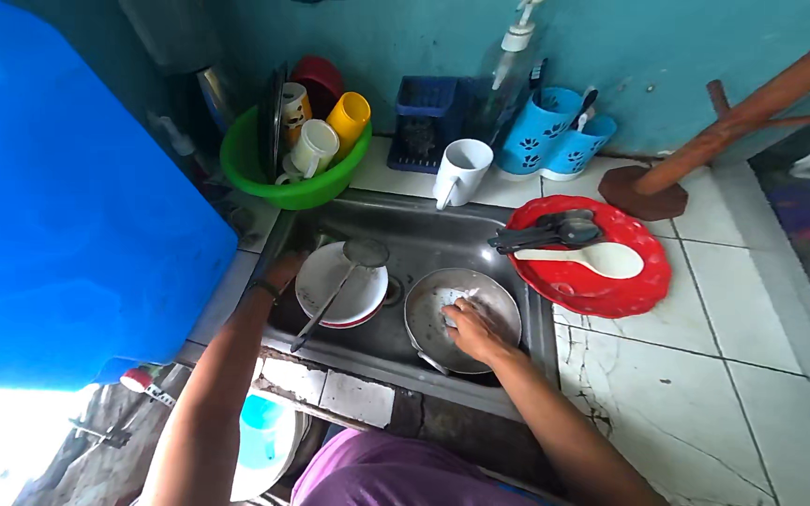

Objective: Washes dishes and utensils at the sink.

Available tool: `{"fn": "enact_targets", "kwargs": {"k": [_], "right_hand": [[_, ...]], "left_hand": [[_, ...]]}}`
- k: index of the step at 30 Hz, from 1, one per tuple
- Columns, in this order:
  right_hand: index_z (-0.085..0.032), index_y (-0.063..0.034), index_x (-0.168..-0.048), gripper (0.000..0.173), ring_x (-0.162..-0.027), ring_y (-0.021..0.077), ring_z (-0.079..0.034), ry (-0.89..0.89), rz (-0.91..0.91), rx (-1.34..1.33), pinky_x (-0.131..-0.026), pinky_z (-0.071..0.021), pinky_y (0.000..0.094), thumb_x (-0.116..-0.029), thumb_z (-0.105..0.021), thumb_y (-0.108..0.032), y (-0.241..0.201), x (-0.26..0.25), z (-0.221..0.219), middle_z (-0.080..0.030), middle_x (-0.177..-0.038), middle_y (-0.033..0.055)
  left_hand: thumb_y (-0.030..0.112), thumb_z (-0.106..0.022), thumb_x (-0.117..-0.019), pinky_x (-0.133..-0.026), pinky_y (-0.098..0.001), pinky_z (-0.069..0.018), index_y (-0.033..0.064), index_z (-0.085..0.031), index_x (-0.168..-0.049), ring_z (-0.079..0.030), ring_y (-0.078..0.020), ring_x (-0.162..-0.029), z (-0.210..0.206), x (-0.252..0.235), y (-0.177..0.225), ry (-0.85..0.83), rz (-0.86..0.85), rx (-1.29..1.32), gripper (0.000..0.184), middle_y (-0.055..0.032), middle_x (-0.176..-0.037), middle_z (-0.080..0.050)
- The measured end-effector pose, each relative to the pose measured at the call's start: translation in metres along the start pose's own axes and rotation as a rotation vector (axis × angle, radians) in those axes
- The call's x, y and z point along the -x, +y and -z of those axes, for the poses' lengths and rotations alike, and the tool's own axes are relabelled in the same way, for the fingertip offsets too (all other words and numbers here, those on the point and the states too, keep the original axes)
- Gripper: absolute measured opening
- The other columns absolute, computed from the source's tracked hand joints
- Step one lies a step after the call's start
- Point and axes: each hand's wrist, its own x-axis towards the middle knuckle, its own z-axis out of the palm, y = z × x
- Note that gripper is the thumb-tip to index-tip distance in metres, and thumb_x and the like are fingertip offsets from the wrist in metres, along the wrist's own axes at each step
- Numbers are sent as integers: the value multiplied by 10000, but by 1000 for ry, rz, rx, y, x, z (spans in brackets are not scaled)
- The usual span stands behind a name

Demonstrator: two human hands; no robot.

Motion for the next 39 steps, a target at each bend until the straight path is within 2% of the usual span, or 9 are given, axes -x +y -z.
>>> {"fn": "enact_targets", "kwargs": {"k": [4, 10, 15, 19, 23, 30, 33, 37, 39], "right_hand": [[-508, -13, -1474, 499, -1389, 455, -454, 18, 17, -42, -1146, -382, 566, -1004, -628, -132, 5, 0, -2, -433, -1507, 301], [-538, -200, -1493, 602, -1476, 506, -291, -13, 5, 69, -1153, -306, 661, -926, -734, -162, 1, 3, -2, -321, -1602, 285], [-494, -77, -1510, 558, -1466, 510, -315, 47, -147, 78, -1173, -332, 597, -974, -649, -94, -4, 4, 3, -324, -1569, 346], [-466, -58, -1520, 690, -1441, 516, -349, -100, 5, -40, -1147, -342, 644, -873, -660, 84, 4, 2, 0, -338, -1569, 322], [-597, 85, -1318, 403, -1330, 479, -507, -119, -56, -147, -1100, -387, 630, -916, -609, 86, 13, 9, 15, -555, -1377, 332], [-638, 42, -1319, 347, -1162, 351, -660, 452, 156, -599, -1033, -517, 488, -973, -630, 18, -16, 37, 27, -666, -1263, 243], [-716, 71, -1188, 265, -1153, 333, -636, 380, 214, -568, -1050, -494, 438, -976, -556, 77, -17, 25, 13, -657, -1222, 244], [-673, 119, -1169, 238, -1291, 422, -548, 157, -81, -368, -1117, -426, 522, -963, -565, 72, -15, 9, 9, -569, -1337, 301], [-704, 100, -1156, 250, -1218, 395, -590, 267, 1, -460, -1083, -457, 485, -956, -555, 103, -25, 17, 9, -609, -1268, 283]], "left_hand": [[288, -412, -1121, -1070, -631, -413, -80, -603, -1299, -565, -470, -1250, -7, -8, -2, 107, -44, -80, 451, -326, -1314, -594], [217, -414, -1119, -1029, -660, -424, -81, -616, -1268, -584, -506, -1198, 26, 35, 39, 152, -90, -266, 390, -343, -1252, -613], [291, -434, -1118, -906, -656, -474, -27, -650, -1246, -627, -473, -1043, 48, 81, 67, 150, -134, -216, 405, -307, -1143, -647], [162, -500, -1087, -818, -536, -539, -41, -689, -1186, -661, -331, -834, 16, 115, 96, 53, -392, -222, 294, -224, -954, -688], [221, -527, -1073, -912, -614, -533, 98, -713, -1279, -703, -394, -1027, -38, 133, 113, -69, -519, -427, 303, -202, -1111, -728], [252, -447, -1099, -948, -632, -503, 164, -667, -1358, -664, -421, -1135, -97, 128, 135, -293, -382, -591, 350, -205, -1235, -693], [259, -439, -1103, -953, -629, -501, 148, -668, -1345, -657, -427, -1146, -107, 124, 135, -327, -368, -606, 351, -214, -1241, -685], [266, -425, -1108, -974, -613, -495, 108, -646, -1358, -649, -431, -1162, -113, 126, 135, -336, -340, -645, 369, -235, -1240, -677], [256, -406, -1110, -975, -621, -487, 75, -636, -1354, -643, -444, -1165, -117, 126, 140, -343, -327, -677, 381, -254, -1242, -669]]}}
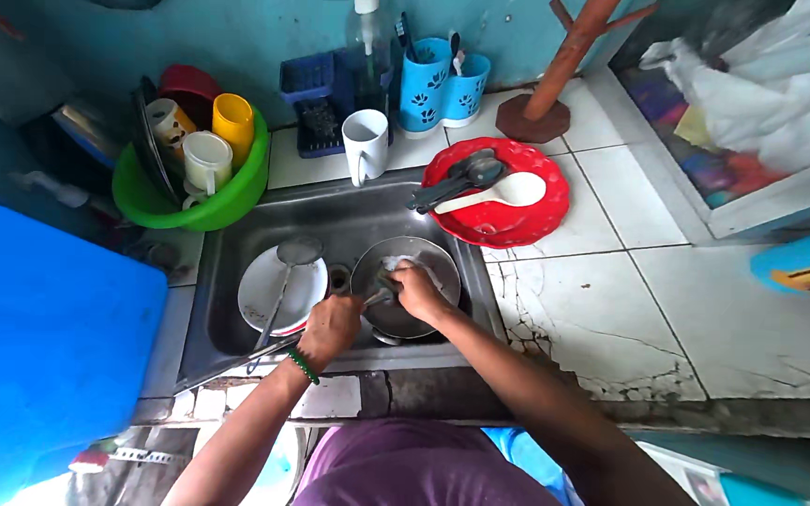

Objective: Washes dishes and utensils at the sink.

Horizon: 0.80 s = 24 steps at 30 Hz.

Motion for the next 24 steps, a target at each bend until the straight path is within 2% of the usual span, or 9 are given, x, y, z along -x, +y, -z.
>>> {"fn": "enact_targets", "kwargs": {"k": [3, 7, 9, 13, 15, 17, 20, 22, 24], "right_hand": [[-723, 65, -1188, 313, -1177, 364, -609, 44, 161, -122, -1071, -468, 448, -952, -530, 135, -2, 2, -7, -635, -1224, 265], [-643, 116, -1208, 249, -1278, 433, -570, -127, -139, 103, -1096, -439, 547, -995, -584, 4, 10, -13, -5, -596, -1318, 311], [-658, 106, -1187, 239, -1242, 428, -591, -99, -131, 66, -1074, -457, 546, -980, -614, -7, 10, -13, -4, -616, -1285, 300], [-733, 66, -1151, 269, -1189, 375, -605, 5, 158, -129, -1076, -462, 475, -920, -608, 123, 8, -12, -3, -638, -1242, 263], [-710, 90, -1128, 223, -1204, 417, -606, -66, 88, 55, -1071, -461, 534, -913, -647, 85, 16, -18, 1, -641, -1231, 285], [-676, 78, -1168, 261, -1248, 464, -577, -122, -36, 289, -1034, -473, 605, -912, -681, 27, 24, -18, 6, -602, -1310, 300], [-575, 21, -1380, 479, -1386, 488, -435, -242, -97, 435, -1095, -415, 627, -911, -669, 29, 29, -14, 4, -446, -1488, 302], [-537, 63, -1407, 467, -1372, 485, -461, -376, -97, 368, -1103, -384, 635, -947, -613, 44, 25, -14, 10, -496, -1448, 324], [-602, 89, -1292, 337, -1257, 471, -559, -325, -70, 202, -1045, -423, 626, -958, -580, 56, 17, -10, 23, -597, -1299, 330]], "left_hand": [[348, -372, -1121, -987, -622, -474, 30, -615, -1336, -617, -445, -1208, -3, -10, 12, -37, 47, 6, 454, -264, -1274, -645], [438, -471, -1080, -994, -610, -464, 61, -667, -1279, -622, -401, -1210, 2, -14, 25, -13, 120, 94, 470, -223, -1262, -666], [437, -501, -1066, -984, -602, -468, 64, -686, -1239, -628, -384, -1199, 5, -16, 31, -13, 151, 108, 450, -209, -1237, -678], [318, -518, -1059, -993, -612, -462, 20, -674, -1220, -614, -393, -1220, 0, -27, 32, -22, 192, 217, 373, -227, -1266, -657], [285, -504, -1064, -989, -619, -464, 30, -673, -1217, -616, -392, -1209, 2, -22, 26, -16, 180, 242, 342, -222, -1261, -657], [267, -502, -1071, -980, -623, -470, 25, -680, -1217, -631, -405, -1173, 11, -11, 18, 30, 142, 243, 335, -233, -1222, -670], [148, -550, -1032, -957, -606, -502, 11, -674, -1228, -670, -399, -1085, 15, -7, -2, 139, 40, 289, 269, -232, -1133, -698], [76, -612, -988, -949, -590, -514, -12, -649, -1244, -681, -378, -1045, 13, -8, -14, 188, -30, 374, 273, -222, -1100, -703], [42, -607, -987, -958, -548, -513, -18, -634, -1268, -679, -343, -1032, 14, -9, -20, 194, -50, 434, 289, -212, -1096, -703]]}}
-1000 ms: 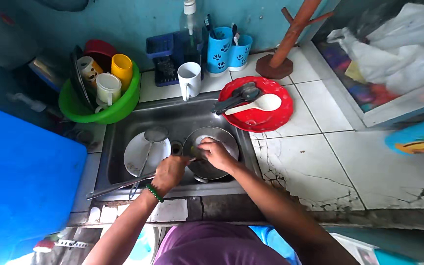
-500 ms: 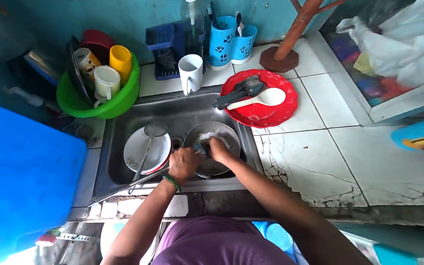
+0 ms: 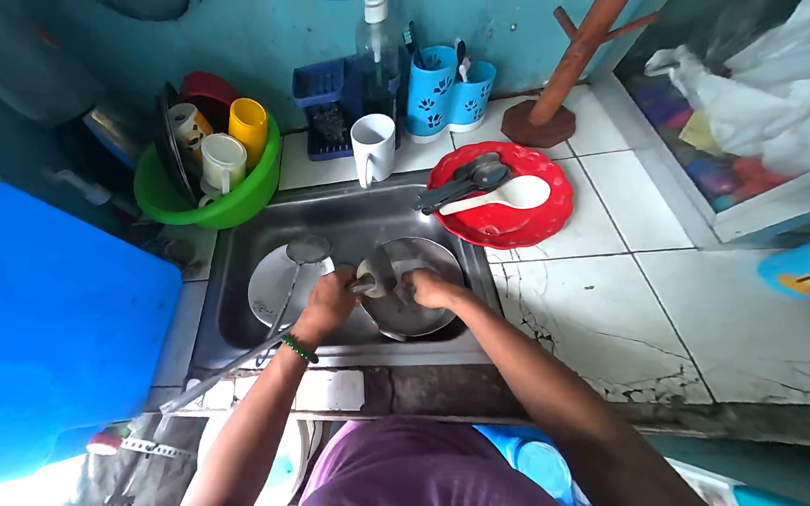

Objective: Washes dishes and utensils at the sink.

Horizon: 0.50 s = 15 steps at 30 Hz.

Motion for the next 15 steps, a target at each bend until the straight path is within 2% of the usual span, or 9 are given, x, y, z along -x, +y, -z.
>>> {"fn": "enact_targets", "kwargs": {"k": [2, 3, 5, 7, 9, 10, 12, 15], "right_hand": [[-644, 82, -1196, 243, -1119, 446, -634, 250, 123, -166, -977, -485, 611, -962, -611, 29, -11, 16, 7, -655, -1159, 308], [-654, 80, -1167, 224, -1095, 424, -642, 411, 207, -231, -969, -504, 585, -958, -650, 0, -19, 22, 4, -658, -1142, 290], [-655, 97, -1133, 245, -1209, 413, -594, 694, 393, -330, -1042, -485, 544, -933, -689, -39, -35, 22, -11, -611, -1273, 286], [-611, 100, -1175, 268, -1390, 403, -485, 844, 529, -393, -1148, -395, 524, -984, -605, -88, -43, 7, -26, -487, -1503, 273], [-504, 103, -1402, 423, -1482, 339, -403, 869, 510, -521, -1210, -338, 469, -1055, -409, -121, -40, -5, -27, -398, -1598, 234], [-428, 83, -1495, 463, -1479, 333, -409, 864, 454, -594, -1205, -343, 464, -1083, -344, -109, -37, -8, -23, -384, -1608, 231], [-381, 60, -1543, 474, -1488, 339, -399, 883, 385, -654, -1215, -326, 467, -1096, -324, -88, -37, -11, -23, -372, -1616, 234], [-380, 47, -1551, 495, -1533, 321, -320, 911, 466, -585, -1248, -283, 477, -1067, -390, -59, -51, -5, -39, -339, -1639, 215]], "left_hand": [[78, -575, -1021, -948, -534, -519, -16, -633, -1272, -680, -334, -1008, -1, -3, -3, 9, 17, 33, 274, -215, -1085, -696], [120, -568, -1038, -926, -536, -522, -20, -639, -1256, -679, -333, -969, -4, -5, -3, 23, 17, 52, 269, -217, -1056, -692], [192, -574, -1054, -855, -488, -534, -21, -665, -1179, -662, -277, -856, -8, -10, 0, 38, -12, 92, 263, -180, -957, -685], [171, -570, -1048, -773, -394, -537, -13, -697, -1092, -627, -181, -754, -10, -10, 10, 34, -60, 129, 228, -112, -853, -669], [210, -571, -1059, -746, -361, -515, -24, -686, -1000, -592, -150, -717, -8, -8, 19, 13, -78, 123, 267, -84, -787, -637], [222, -568, -1063, -745, -352, -508, -31, -678, -967, -585, -143, -712, -8, -7, 23, 9, -77, 113, 292, -79, -772, -628], [191, -570, -1058, -750, -333, -511, -31, -676, -951, -593, -124, -719, -7, -8, 24, 25, -61, 109, 268, -70, -780, -641], [88, -587, -1022, -813, -393, -547, -42, -701, -1008, -659, -174, -797, -8, -17, 24, 76, -61, 146, 173, -113, -862, -698]]}}
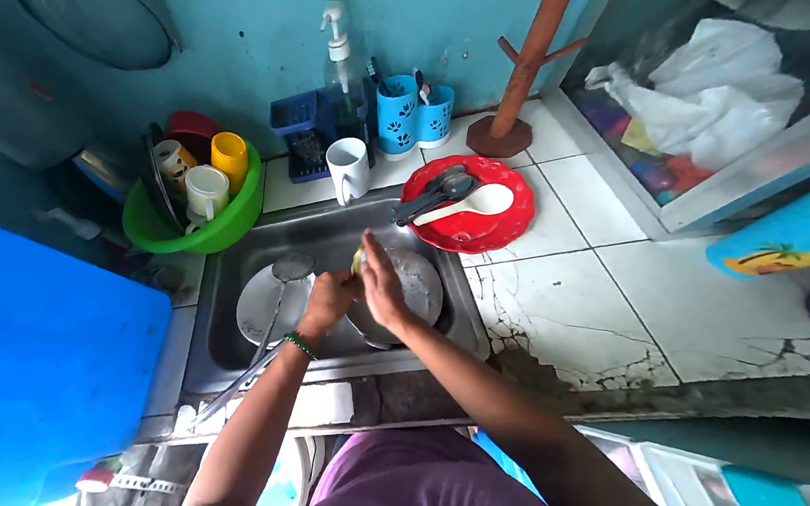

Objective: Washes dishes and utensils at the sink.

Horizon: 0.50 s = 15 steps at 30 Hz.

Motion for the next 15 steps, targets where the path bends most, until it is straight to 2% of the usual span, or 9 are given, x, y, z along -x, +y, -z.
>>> {"fn": "enact_targets", "kwargs": {"k": [1, 2, 4, 6, 8, 9, 11, 12, 15], "right_hand": [[-414, 61, -1529, 488, -1520, 344, -345, 24, 63, 13, -1240, -294, 493, -1051, -425, -37, 0, 4, -4, -376, -1616, 229], [-427, 68, -1518, 484, -1509, 348, -366, 32, 70, 10, -1236, -302, 490, -1045, -423, -29, 3, 4, -4, -396, -1604, 231], [-409, 79, -1519, 470, -1484, 354, -402, 11, -82, -18, -1224, -317, 483, -1068, -344, -36, 8, -7, 9, -407, -1592, 243], [-397, 93, -1518, 462, -1437, 393, -452, 39, -185, -14, -1192, -349, 502, -1088, -320, -56, 14, -12, 13, -430, -1561, 278], [-358, 102, -1536, 495, -1514, 374, -343, 47, -88, -1, -1243, -287, 483, -1063, -353, -43, 14, -6, 4, -336, -1620, 274], [-372, 94, -1533, 504, -1527, 364, -319, 48, -14, 12, -1251, -276, 487, -1049, -389, -43, 8, -2, -3, -329, -1627, 266], [-452, 73, -1502, 483, -1523, 354, -336, 51, 90, 30, -1246, -277, 503, -1032, -447, -39, 0, 1, -9, -381, -1613, 231], [-471, 76, -1487, 463, -1511, 354, -360, 49, 82, 16, -1241, -288, 499, -1039, -437, -38, 0, -3, -7, -407, -1598, 230], [-443, 94, -1490, 448, -1466, 363, -426, 49, -141, -33, -1221, -320, 478, -1085, -324, -53, 10, -20, 11, -435, -1568, 258]], "left_hand": [[42, -588, -996, -816, -398, -553, -48, -702, -1021, -668, -185, -807, 0, -1, -1, 8, 0, 21, 147, -125, -876, -701], [44, -588, -994, -782, -357, -558, -42, -696, -1006, -661, -151, -775, 1, 0, -2, 5, -3, 33, 138, -103, -854, -694], [119, -589, -1029, -703, -278, -521, -35, -668, -932, -602, -77, -689, 4, 6, -1, -25, -15, 49, 198, -47, -775, -656], [132, -593, -1032, -660, -246, -485, -33, -669, -918, -559, -45, -642, 4, 10, -2, -43, -16, 42, 214, -22, -739, -641], [102, -594, -1024, -657, -238, -492, -32, -676, -953, -565, -41, -648, 1, 6, -3, -48, -11, 41, 172, -19, -750, -641], [67, -601, -1006, -682, -260, -504, -41, -681, -973, -584, -62, -677, 0, 4, -3, -46, -5, 40, 139, -43, -779, -655], [-4, -605, -961, -744, -307, -529, -63, -686, -1003, -617, -107, -741, -2, 4, -1, -50, 12, 45, 109, -93, -845, -672], [11, -608, -971, -721, -285, -527, -57, -685, -1005, -608, -89, -720, -2, 5, -1, -55, 10, 59, 108, -78, -829, -664], [93, -596, -1021, -592, -203, -451, -23, -662, -941, -522, -22, -594, 1, 9, -3, -58, -8, 116, 156, 7, -707, -604]]}}
